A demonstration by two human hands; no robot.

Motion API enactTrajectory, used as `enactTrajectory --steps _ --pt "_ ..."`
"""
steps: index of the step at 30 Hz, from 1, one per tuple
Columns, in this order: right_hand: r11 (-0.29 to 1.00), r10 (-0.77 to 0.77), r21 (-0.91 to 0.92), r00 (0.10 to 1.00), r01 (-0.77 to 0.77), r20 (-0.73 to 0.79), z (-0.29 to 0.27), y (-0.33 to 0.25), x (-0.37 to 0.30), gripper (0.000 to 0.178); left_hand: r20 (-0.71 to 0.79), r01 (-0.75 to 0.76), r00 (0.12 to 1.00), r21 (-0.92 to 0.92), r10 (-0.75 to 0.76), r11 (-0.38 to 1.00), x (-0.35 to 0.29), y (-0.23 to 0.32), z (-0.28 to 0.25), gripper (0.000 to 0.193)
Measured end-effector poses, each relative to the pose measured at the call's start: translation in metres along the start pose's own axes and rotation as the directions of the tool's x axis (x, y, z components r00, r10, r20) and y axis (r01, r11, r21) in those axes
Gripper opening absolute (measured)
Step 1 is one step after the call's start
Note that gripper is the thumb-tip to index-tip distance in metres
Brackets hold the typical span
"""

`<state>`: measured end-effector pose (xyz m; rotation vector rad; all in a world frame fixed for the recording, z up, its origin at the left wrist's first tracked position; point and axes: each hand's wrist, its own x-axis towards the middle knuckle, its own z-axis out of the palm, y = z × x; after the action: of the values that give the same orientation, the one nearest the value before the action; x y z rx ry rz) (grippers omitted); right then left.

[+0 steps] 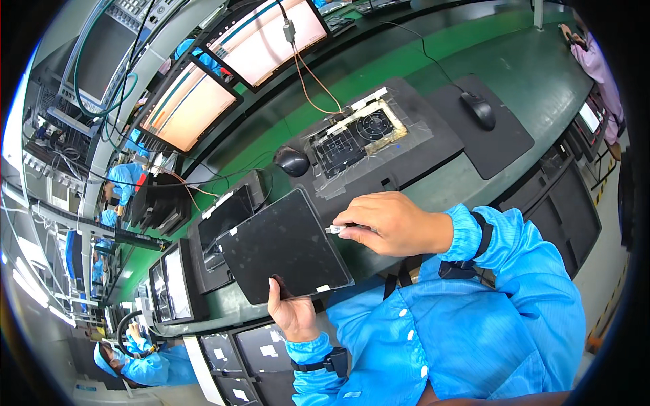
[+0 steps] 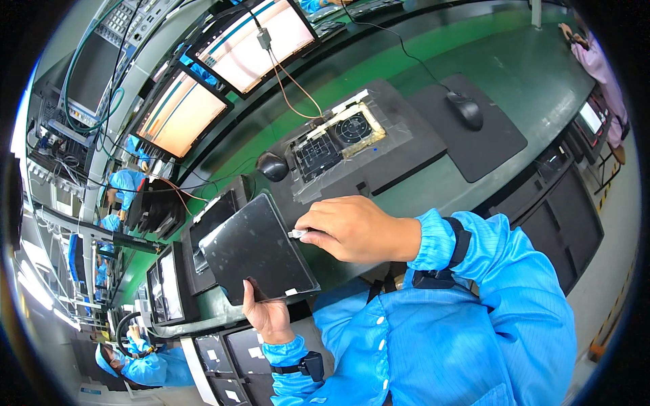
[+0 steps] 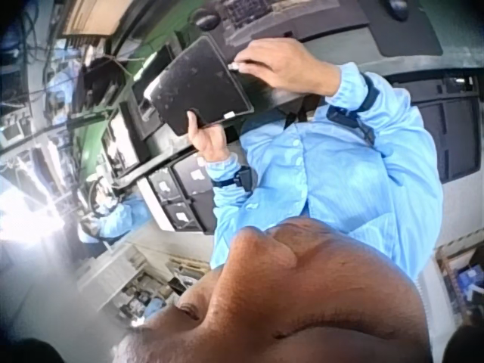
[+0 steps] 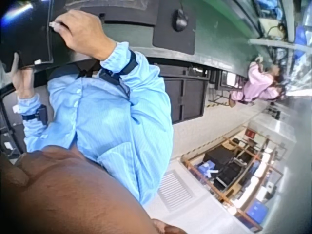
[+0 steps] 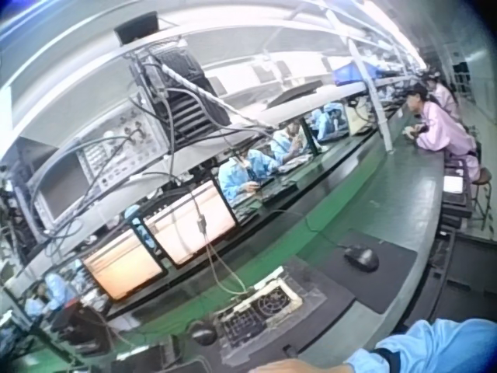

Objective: Assembling, checking, and labeling tablet or screen components on a factory line.

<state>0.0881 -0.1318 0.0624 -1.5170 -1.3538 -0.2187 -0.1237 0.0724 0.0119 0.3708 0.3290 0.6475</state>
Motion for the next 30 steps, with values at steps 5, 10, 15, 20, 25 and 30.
enactTrajectory --steps 5,10,15,20,25,30 --pt "1.000 -0.012 -0.017 0.999 0.013 0.046 0.003 0.001 -0.003 0.015 0.022 0.004 1.000 0.012 -0.004 1.000 -0.002 0.000 -0.002 0.019" --pt "0.999 0.001 -0.036 0.995 0.003 0.096 0.001 0.002 -0.003 0.016 0.007 0.012 1.000 0.009 -0.012 1.000 0.001 -0.003 -0.002 0.022" --pt "0.998 -0.045 -0.039 0.968 0.057 0.249 -0.010 0.002 0.002 0.018 0.041 0.035 0.998 0.079 -0.039 0.996 -0.003 -0.005 -0.003 0.024" --pt "0.926 -0.162 -0.316 0.974 0.206 0.161 -0.012 0.002 0.007 0.015 0.013 0.009 1.000 0.169 -0.012 0.985 -0.006 -0.019 0.009 0.032" --pt "0.954 0.267 -0.043 0.906 -0.296 -0.329 -0.015 0.000 -0.023 0.022 0.076 -0.054 0.996 0.063 0.049 0.997 0.016 -0.042 0.039 0.034" --pt "0.241 0.695 0.878 0.705 -0.413 0.141 -0.026 0.042 -0.034 0.048 0.204 0.039 0.975 0.235 -0.088 0.971 0.021 -0.092 0.086 0.036"
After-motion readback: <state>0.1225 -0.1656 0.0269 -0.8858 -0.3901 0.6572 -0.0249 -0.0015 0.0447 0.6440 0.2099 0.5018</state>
